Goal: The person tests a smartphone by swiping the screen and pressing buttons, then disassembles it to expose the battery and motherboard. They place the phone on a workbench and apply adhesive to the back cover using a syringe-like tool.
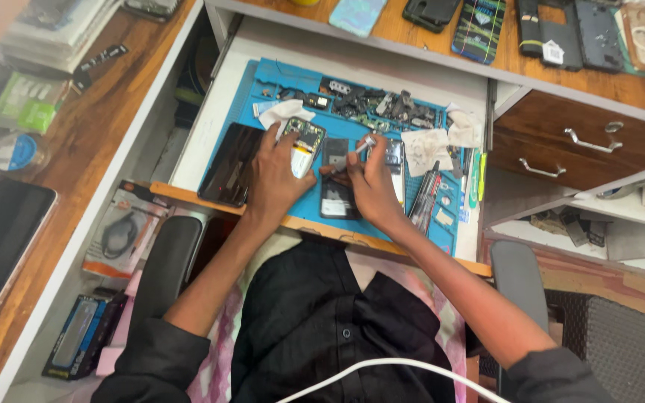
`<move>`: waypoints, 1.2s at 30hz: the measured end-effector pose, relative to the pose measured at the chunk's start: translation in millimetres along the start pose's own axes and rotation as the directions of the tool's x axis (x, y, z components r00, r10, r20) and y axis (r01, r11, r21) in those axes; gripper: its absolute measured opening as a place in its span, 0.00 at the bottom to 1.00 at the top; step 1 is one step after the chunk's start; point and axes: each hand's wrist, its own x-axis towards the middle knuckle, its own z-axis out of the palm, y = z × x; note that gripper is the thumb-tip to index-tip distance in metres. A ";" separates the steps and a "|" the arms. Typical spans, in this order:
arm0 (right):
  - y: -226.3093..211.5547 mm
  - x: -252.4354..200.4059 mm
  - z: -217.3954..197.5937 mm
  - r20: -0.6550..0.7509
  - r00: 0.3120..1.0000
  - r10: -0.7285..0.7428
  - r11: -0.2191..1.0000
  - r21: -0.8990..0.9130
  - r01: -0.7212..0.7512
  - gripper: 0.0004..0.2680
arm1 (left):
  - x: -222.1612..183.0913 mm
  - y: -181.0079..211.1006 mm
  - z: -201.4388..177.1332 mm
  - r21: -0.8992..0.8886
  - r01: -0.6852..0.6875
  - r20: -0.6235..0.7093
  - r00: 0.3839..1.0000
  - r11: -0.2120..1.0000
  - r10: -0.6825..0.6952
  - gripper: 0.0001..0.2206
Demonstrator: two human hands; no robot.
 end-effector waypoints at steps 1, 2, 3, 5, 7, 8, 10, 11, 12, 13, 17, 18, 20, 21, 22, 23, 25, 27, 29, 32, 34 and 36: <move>-2.2 -1.7 -1.6 -0.043 0.999 -0.003 0.997 -0.083 -0.001 0.14 | 2.7 2.2 1.2 0.004 0.012 0.011 1.000 1.000 -0.012 0.33; -3.9 -3.1 -2.5 -0.033 0.999 -0.001 1.000 -0.028 0.000 0.14 | 3.6 4.7 2.3 0.010 0.026 0.024 0.999 1.000 -0.026 0.34; -5.2 -4.3 -4.3 -0.022 1.000 0.000 1.000 0.026 0.001 0.14 | 5.4 6.0 2.7 0.017 0.040 0.037 0.999 0.999 -0.040 0.35; -5.7 -7.7 -4.0 -0.003 1.000 -0.013 0.998 0.057 0.013 0.15 | 7.8 7.1 4.0 0.070 0.020 0.052 0.998 0.997 -0.023 0.37; -6.8 -9.2 -4.0 0.018 0.999 -0.043 0.999 0.010 0.043 0.15 | 10.7 8.6 7.3 0.119 0.023 0.071 0.997 0.993 -0.032 0.39; -7.6 -10.3 -3.2 0.008 1.000 -0.028 0.999 -0.017 0.028 0.15 | 11.3 9.1 8.9 0.145 0.038 0.085 0.995 0.989 -0.051 0.40; -9.7 -9.6 -1.2 -0.012 1.000 -0.002 0.997 -0.071 0.001 0.17 | 12.7 9.7 10.6 0.201 0.060 0.121 0.989 0.978 -0.085 0.41; -10.4 -8.1 -0.7 -0.009 1.000 -0.014 0.999 -0.033 0.013 0.16 | 14.4 10.2 11.2 0.231 0.067 0.141 0.985 0.971 -0.101 0.42; -10.2 -7.8 -0.5 -0.004 1.000 -0.023 1.000 0.005 0.023 0.16 | 15.2 11.0 11.7 0.261 0.074 0.162 0.980 0.962 -0.119 0.42; -9.6 -7.8 -1.0 0.000 0.999 -0.033 0.999 0.043 0.033 0.16 | 15.9 11.5 11.4 0.239 0.083 0.155 0.980 0.968 -0.123 0.44; -3.7 -6.8 -2.2 -0.027 0.999 0.043 0.987 0.158 -0.038 0.14 | 20.7 13.9 9.5 0.194 0.126 0.161 0.974 0.973 -0.158 0.48; -1.6 -5.4 -2.5 -0.024 0.999 0.048 0.977 0.209 -0.042 0.14 | 21.8 14.4 10.1 0.193 0.139 0.170 0.970 0.971 -0.173 0.49; 2.3 -4.3 -4.7 -0.023 0.998 0.051 0.965 0.260 -0.043 0.13 | 21.6 14.1 11.2 0.162 0.101 0.143 0.982 0.982 -0.125 0.49; 3.7 -4.1 -6.2 -0.023 0.999 0.049 0.964 0.262 -0.041 0.13 | 20.5 13.5 11.6 0.147 0.083 0.129 0.986 0.986 -0.102 0.48; 4.7 -3.3 -7.3 -0.025 0.999 0.044 0.964 0.262 -0.036 0.13 | 20.7 13.0 12.2 0.146 0.068 0.119 0.989 0.987 -0.086 0.47; 5.5 -3.7 -7.5 -0.028 0.998 0.058 0.965 0.257 -0.048 0.13 | 21.0 12.7 13.0 0.146 0.053 0.109 0.992 0.988 -0.069 0.46; 6.6 -4.1 -9.8 -0.038 0.996 0.081 0.967 0.245 -0.069 0.13 | 24.4 11.6 14.3 0.127 0.018 0.080 0.996 0.992 -0.029 0.43; 8.3 -3.4 -10.1 -0.038 0.996 0.079 0.955 0.290 -0.064 0.13 | 25.9 9.7 15.2 0.093 -0.014 0.050 0.999 0.996 0.009 0.40; 8.4 -1.6 -11.9 -0.036 0.996 0.077 0.950 0.308 -0.062 0.13 | 30.1 9.6 15.8 0.114 -0.073 -0.003 0.997 0.991 0.074 0.37; 4.9 -4.1 -13.6 -0.038 0.995 0.088 0.962 0.262 -0.075 0.14 | 40.0 14.0 10.9 0.124 -0.094 -0.036 0.994 0.988 0.099 0.36; 1.2 -6.9 -12.6 -0.053 0.994 0.100 0.979 0.184 -0.089 0.15 | 47.0 18.8 4.4 0.104 -0.090 -0.051 0.994 0.991 0.095 0.34; -3.0 -8.2 -10.3 -0.054 0.993 0.104 0.982 0.165 -0.094 0.15 | 54.0 22.0 -4.9 0.068 -0.091 -0.074 0.993 0.994 0.096 0.30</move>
